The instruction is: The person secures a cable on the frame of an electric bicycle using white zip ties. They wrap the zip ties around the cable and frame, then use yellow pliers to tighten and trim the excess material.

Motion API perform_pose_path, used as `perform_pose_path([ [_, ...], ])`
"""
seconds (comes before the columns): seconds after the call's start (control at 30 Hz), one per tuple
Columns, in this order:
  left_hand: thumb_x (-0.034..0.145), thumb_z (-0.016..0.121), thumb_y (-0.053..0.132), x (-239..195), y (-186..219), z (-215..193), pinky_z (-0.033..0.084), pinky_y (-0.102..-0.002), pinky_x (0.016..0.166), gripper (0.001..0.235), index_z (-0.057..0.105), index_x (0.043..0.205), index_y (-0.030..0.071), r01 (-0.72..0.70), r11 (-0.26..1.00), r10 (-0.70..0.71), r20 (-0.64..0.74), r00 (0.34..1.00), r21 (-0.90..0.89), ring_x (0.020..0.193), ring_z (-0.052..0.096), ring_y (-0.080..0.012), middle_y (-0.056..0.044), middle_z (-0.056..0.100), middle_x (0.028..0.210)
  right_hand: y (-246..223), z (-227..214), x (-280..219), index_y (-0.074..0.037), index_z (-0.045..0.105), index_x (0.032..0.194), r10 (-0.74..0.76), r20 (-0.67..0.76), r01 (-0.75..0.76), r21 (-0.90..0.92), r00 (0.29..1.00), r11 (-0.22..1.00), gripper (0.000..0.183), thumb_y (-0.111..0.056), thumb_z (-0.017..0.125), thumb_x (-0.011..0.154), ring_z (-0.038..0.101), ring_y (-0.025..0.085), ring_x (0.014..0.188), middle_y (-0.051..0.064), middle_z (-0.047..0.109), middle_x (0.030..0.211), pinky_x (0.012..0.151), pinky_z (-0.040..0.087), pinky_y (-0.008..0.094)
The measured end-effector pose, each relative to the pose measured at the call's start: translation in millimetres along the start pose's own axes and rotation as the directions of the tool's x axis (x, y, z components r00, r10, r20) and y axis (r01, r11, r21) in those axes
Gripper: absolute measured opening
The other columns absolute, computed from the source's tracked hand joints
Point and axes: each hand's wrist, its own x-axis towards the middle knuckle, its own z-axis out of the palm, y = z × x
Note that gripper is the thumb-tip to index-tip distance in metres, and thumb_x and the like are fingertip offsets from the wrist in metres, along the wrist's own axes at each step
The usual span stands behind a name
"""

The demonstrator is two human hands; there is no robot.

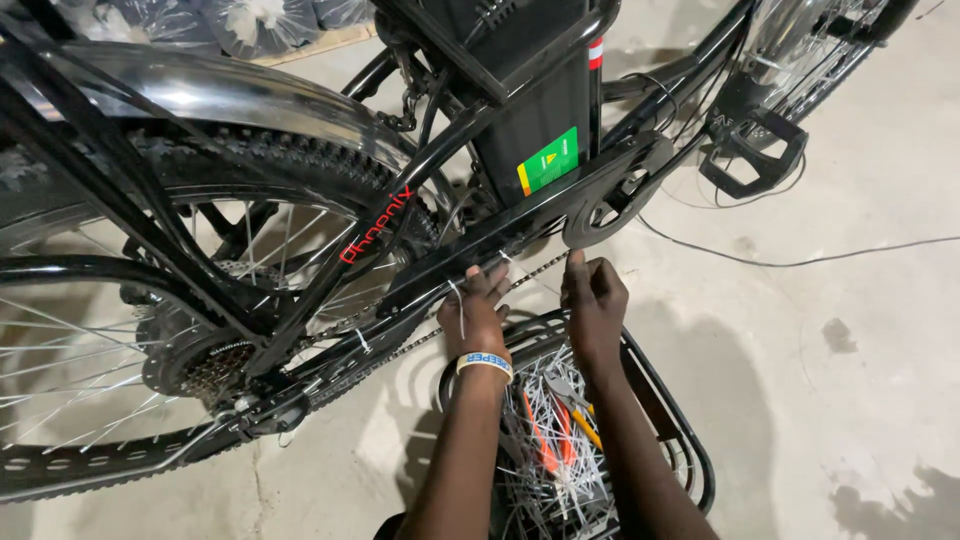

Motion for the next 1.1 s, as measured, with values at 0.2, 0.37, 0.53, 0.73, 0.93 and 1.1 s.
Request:
perform_pose_path([
  [0.2,0.095,0.060,0.022,1.1,-10.3,-9.4,0.052,-0.040,0.083,0.025,0.070,0.079,0.005,-0.170,0.981,0.183,-0.155,0.971,0.095,0.071,0.070,-0.0191,-0.012,0.073,0.079,-8.1,7.0,-2.2,-0.009,0.055,0.114,0.269,0.159,-0.190,-0.391,0.950,0.901,0.039,-0.034,0.071,0.088,0.066,0.023,0.070,0.010,0.072,0.087,0.068,0.047,0.035],
  [0.37,0.091,0.053,0.006,-2.2,-7.5,-18.5,0.049,-0.032,0.068,0.016,0.069,0.093,0.006,-0.120,0.993,0.119,-0.114,0.986,-0.008,0.066,0.064,-0.0171,-0.011,0.072,0.086,-12.0,19.2,2.3,-0.003,0.055,0.114,0.160,0.208,-0.131,-0.146,0.965,0.981,0.031,-0.016,0.068,0.089,0.058,0.016,0.067,0.011,0.069,0.074,0.069,0.040,0.029],
  [0.53,0.087,0.058,0.003,-0.8,-5.4,-35.2,0.047,-0.034,0.055,0.013,0.068,0.089,0.012,0.017,0.993,-0.041,-0.200,0.979,-0.120,0.069,0.068,-0.0270,-0.014,0.072,0.087,-35.4,1.6,-9.3,-0.004,0.055,0.111,0.210,0.123,-0.223,0.103,0.970,0.969,0.020,-0.006,0.061,0.092,0.052,0.012,0.066,0.011,0.067,0.076,0.058,0.036,0.024],
  [0.73,0.084,0.061,0.005,-10.4,21.1,-38.0,0.057,-0.042,0.066,0.010,0.063,0.088,0.014,0.158,0.985,-0.164,-0.083,0.983,-0.071,0.069,0.071,-0.0261,-0.011,0.073,0.087,18.5,-45.4,-26.8,-0.009,0.054,0.099,0.267,0.048,-0.266,-0.036,0.962,0.963,0.020,-0.017,0.069,0.089,0.057,0.013,0.056,0.011,0.066,0.073,0.046,0.044,0.019],
  [0.93,0.096,0.050,0.021,-19.2,21.8,-25.5,0.052,-0.037,0.067,0.010,0.055,0.091,0.014,0.120,0.992,-0.122,-0.082,0.989,-0.033,0.063,0.063,-0.0173,-0.006,0.070,0.086,103.7,-102.9,-77.2,-0.021,0.063,0.116,0.490,0.164,0.004,-0.950,0.856,0.311,0.042,-0.037,0.069,0.077,0.064,0.041,0.105,0.015,0.062,0.119,0.086,0.056,0.050],
  [1.1,0.081,0.062,0.001,-13.3,5.0,-25.0,0.049,-0.034,0.054,0.019,0.054,0.089,0.017,0.114,0.990,-0.119,-0.053,0.992,-0.082,0.062,0.061,-0.0211,-0.006,0.062,0.078,100.6,-121.8,-112.0,-0.009,0.046,0.125,0.347,0.176,0.073,-0.954,0.921,0.292,0.061,-0.039,0.071,0.077,0.067,0.044,0.095,0.023,0.058,0.116,0.079,0.059,0.054],
])
